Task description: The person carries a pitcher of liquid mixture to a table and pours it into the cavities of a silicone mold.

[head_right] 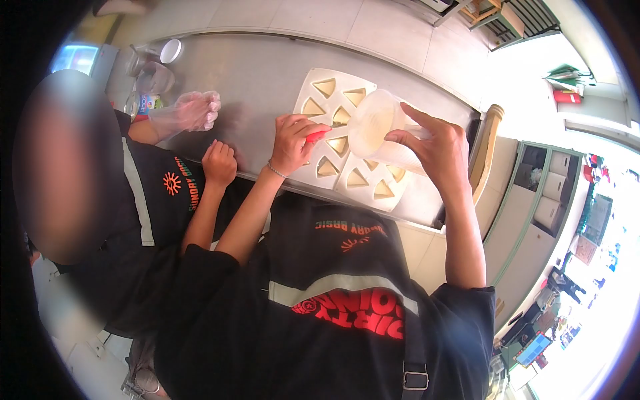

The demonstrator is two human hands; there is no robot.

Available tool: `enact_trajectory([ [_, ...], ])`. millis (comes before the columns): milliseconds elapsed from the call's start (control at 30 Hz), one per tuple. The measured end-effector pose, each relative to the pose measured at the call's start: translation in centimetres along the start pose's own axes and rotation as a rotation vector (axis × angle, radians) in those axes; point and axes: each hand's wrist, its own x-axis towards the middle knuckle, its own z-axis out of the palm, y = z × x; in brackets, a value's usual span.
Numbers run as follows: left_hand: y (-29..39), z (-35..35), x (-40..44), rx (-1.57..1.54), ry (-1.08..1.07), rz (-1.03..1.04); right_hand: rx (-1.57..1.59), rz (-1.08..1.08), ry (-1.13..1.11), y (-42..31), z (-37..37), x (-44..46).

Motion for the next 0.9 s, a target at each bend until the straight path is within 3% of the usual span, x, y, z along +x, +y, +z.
enact_trajectory([
  [900, 0.0, 0.0, 0.3, 0.014, 0.013, 0.010, -0.076, -0.023, -0.006, 0.6, 0.5, 0.4],
])
